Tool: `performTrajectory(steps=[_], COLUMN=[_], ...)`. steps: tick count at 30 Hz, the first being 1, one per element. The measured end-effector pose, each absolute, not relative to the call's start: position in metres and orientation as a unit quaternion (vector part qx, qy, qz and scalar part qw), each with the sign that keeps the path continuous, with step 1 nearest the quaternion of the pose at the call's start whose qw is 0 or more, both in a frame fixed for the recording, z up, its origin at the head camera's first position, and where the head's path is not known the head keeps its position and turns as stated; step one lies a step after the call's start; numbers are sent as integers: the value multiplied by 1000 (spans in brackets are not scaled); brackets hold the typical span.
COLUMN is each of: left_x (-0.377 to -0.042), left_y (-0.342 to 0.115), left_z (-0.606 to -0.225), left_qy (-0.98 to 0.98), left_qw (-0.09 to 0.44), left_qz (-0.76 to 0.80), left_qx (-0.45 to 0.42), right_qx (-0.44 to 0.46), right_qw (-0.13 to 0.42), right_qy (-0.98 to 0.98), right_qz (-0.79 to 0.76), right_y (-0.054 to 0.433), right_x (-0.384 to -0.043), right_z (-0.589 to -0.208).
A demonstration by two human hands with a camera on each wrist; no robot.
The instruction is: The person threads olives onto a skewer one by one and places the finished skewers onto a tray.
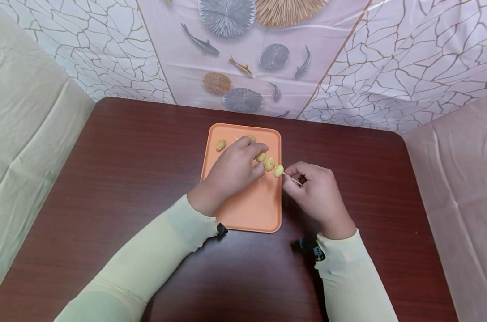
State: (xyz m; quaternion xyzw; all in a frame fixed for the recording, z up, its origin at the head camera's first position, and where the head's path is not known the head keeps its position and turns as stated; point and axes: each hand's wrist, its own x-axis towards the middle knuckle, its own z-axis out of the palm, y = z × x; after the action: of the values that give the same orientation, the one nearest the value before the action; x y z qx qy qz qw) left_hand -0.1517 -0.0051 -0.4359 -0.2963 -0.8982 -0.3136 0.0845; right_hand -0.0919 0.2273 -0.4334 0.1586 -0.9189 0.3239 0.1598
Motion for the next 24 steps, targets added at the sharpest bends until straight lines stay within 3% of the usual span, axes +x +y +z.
performTrajectory(steps=[15, 24], left_x=[-155, -187], left_y=[-10, -50], left_z=[-436, -426], left_qy=[-892, -930], left_qw=[62, 38], left_qz=[-320, -237], left_qx=[-314, -277], right_qx=[142, 124], right_qw=[150, 153], right_qy=[-926, -931], right_qz=[315, 307], right_y=[231, 238], right_x=[-91, -91], right_z=[-436, -438])
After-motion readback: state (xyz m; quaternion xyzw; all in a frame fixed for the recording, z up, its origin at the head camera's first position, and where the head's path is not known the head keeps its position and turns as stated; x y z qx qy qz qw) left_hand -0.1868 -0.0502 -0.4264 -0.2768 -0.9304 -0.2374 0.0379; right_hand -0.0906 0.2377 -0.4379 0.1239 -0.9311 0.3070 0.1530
